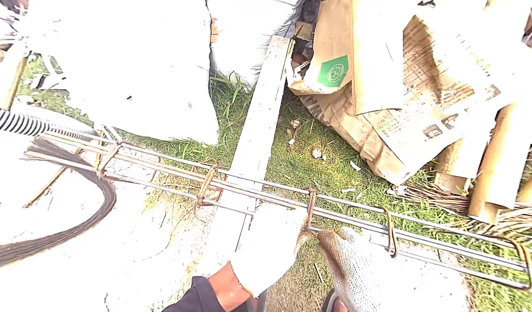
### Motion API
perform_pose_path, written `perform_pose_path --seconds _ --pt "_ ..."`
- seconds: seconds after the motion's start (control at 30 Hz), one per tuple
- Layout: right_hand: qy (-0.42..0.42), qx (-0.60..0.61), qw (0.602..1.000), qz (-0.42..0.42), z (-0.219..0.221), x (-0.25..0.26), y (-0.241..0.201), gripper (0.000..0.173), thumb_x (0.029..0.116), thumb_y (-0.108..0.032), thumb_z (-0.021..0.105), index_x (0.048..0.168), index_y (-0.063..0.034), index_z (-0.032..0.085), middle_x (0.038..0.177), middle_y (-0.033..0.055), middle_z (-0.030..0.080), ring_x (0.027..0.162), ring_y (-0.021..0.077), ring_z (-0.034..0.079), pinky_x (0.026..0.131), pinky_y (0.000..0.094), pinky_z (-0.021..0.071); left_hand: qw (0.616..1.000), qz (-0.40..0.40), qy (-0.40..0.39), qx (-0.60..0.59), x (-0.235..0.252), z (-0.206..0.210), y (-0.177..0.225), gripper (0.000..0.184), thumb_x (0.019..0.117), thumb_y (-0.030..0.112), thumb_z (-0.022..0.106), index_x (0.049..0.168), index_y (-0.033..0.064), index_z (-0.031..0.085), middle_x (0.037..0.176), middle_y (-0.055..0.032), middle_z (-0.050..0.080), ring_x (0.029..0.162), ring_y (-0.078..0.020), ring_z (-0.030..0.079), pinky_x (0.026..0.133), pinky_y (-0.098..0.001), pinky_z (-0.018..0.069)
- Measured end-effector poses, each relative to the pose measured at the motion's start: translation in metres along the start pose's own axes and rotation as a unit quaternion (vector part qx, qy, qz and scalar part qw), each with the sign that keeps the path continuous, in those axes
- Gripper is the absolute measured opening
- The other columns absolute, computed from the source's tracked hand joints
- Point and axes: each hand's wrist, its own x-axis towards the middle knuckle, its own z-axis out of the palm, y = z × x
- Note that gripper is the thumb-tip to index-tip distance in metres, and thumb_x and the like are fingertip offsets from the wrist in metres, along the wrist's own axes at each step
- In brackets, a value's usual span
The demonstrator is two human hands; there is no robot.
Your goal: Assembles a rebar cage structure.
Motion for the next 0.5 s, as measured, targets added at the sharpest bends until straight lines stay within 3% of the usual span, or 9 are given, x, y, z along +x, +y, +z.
perform_pose_path --seconds 0.07,0.13,0.27,0.43,0.5 --pt "-0.026 -0.003 1.0 0.011 -0.001 0.002 -0.004 0.033 0.1056 -0.025 0.044 0.112 -0.0072 0.071 0.103 0.0198 0.07 0.085 0.0373 0.072 0.069 0.0494 0.0576 0.999 0.031 0.019 0.02 -0.002 0.004 -0.004 0.023 0.0866 0.026 0.071 0.107 0.0163 0.074 0.082 -0.003 0.07 0.08 -0.0254 0.069 0.075 -0.047 0.0562" --pt "-0.01 -0.007 1.0 0.003 0.001 0.004 -0.005 0.031 0.1042 -0.024 0.046 0.108 -0.0068 0.072 0.098 0.0193 0.07 0.082 0.0362 0.072 0.066 0.0477 0.0581 0.998 0.05 0.028 0.032 -0.004 0.005 -0.006 0.022 0.0886 0.025 0.069 0.108 0.0167 0.074 0.082 -0.0034 0.069 0.079 -0.0257 0.069 0.074 -0.0469 0.0563" --pt "0.007 0.044 0.999 0.002 0.006 0.003 -0.003 0.033 0.1036 -0.025 0.046 0.109 -0.0074 0.073 0.099 0.0182 0.072 0.086 0.0347 0.073 0.071 0.0476 0.0588 0.995 0.081 0.041 0.043 -0.005 0.003 -0.006 0.02 0.0855 0.02 0.069 0.105 0.0143 0.074 0.086 -0.0063 0.071 0.081 -0.0284 0.07 0.074 -0.0493 0.0567" --pt "0.033 0.173 0.984 -0.014 0.012 -0.014 0.014 0.031 0.1055 -0.028 0.051 0.107 -0.0085 0.075 0.1 0.0131 0.075 0.096 0.0273 0.073 0.086 0.0456 0.058 0.997 0.053 0.023 0.045 -0.004 0.003 -0.006 0.021 0.0851 0.026 0.071 0.102 0.0149 0.073 0.081 -0.0039 0.069 0.08 -0.0267 0.069 0.073 -0.0471 0.0564" --pt "0.018 0.209 0.978 -0.002 0.017 -0.021 0.021 0.03 0.104 -0.028 0.053 0.107 -0.0087 0.076 0.099 0.0123 0.076 0.095 0.0246 0.073 0.085 0.0448 0.0576 0.998 0.042 0.017 0.04 -0.004 0.003 -0.005 0.023 0.0865 0.029 0.072 0.104 0.015 0.074 0.082 -0.0037 0.07 0.081 -0.0265 0.07 0.075 -0.0473 0.057"
